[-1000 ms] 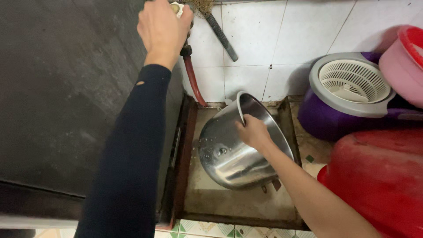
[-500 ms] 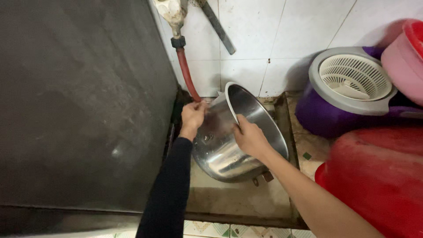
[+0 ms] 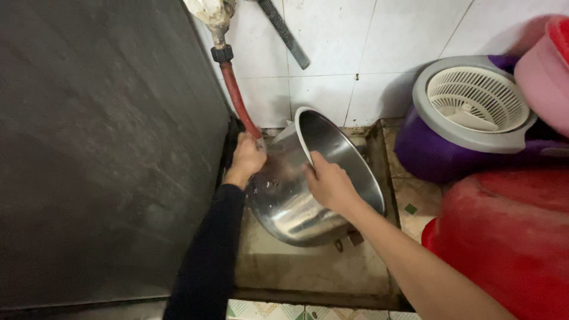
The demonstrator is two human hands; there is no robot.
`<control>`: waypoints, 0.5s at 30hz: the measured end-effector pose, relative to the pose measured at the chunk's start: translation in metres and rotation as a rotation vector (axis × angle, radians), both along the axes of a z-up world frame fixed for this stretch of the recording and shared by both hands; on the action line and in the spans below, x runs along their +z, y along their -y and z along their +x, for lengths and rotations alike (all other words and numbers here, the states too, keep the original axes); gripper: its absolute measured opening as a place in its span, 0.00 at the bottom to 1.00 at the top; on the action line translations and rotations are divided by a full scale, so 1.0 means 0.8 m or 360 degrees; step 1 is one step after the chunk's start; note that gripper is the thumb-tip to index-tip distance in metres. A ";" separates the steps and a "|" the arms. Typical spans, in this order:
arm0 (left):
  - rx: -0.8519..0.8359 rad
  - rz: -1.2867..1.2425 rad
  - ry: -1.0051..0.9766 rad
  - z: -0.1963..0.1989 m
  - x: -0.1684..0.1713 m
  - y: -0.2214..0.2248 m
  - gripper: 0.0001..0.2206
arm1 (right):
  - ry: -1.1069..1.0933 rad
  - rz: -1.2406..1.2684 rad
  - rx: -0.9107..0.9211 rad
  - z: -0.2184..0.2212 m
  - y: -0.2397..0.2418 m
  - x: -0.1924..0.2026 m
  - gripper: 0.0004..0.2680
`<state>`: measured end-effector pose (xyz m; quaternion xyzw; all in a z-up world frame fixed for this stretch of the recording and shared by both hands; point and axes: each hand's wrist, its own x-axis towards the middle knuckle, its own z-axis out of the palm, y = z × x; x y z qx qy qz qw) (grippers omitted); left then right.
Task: The person scrubs the inside and outside of a large metal bowl with a sponge, rinses it with water from a hose, and takes a different metal bowl from a cabinet and places it on a scale.
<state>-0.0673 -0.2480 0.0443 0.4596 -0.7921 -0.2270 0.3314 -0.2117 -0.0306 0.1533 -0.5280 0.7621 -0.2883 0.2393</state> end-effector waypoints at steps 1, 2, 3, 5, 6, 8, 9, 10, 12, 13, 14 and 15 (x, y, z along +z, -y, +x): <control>-0.0132 -0.0099 -0.0109 0.011 0.022 -0.007 0.26 | -0.0052 -0.0007 -0.0011 -0.001 0.003 0.000 0.08; -0.0264 -0.0199 -0.0218 0.023 0.047 -0.014 0.31 | -0.0104 -0.0015 -0.0023 -0.003 0.005 0.001 0.08; -0.0187 -0.0147 -0.0200 0.032 0.072 -0.022 0.26 | -0.0156 -0.0020 -0.0035 -0.003 0.005 0.000 0.09; -0.0034 -0.0046 -0.0167 0.042 0.125 -0.032 0.18 | -0.0160 0.0030 -0.0074 -0.006 0.004 0.000 0.11; -0.0033 0.0152 -0.0260 0.041 0.146 -0.037 0.17 | -0.0164 0.0053 -0.0095 -0.007 0.004 -0.001 0.12; -0.0035 0.0554 -0.0448 0.031 0.177 -0.045 0.17 | -0.0126 -0.0095 -0.0090 -0.009 0.001 -0.004 0.13; -0.0048 0.0590 -0.0530 0.022 0.187 -0.048 0.17 | -0.0106 -0.0170 -0.0089 -0.011 -0.001 -0.006 0.14; -0.0062 0.0627 -0.0611 0.013 0.194 -0.051 0.17 | -0.0066 -0.0202 -0.0102 -0.013 -0.003 -0.008 0.14; -0.0127 0.0710 -0.0776 -0.002 0.197 -0.058 0.17 | 0.0016 -0.0261 -0.0128 -0.018 -0.008 -0.012 0.16; -0.0178 0.0755 -0.0859 -0.006 0.197 -0.062 0.18 | 0.0040 -0.0269 -0.0096 -0.020 -0.010 -0.013 0.16; -0.0230 0.0800 -0.0943 -0.007 0.196 -0.064 0.18 | 0.0065 -0.0277 -0.0064 -0.021 -0.011 -0.014 0.17; -0.0256 0.0837 -0.0955 -0.006 0.197 -0.066 0.18 | 0.0090 -0.0290 -0.0032 -0.022 -0.009 -0.014 0.18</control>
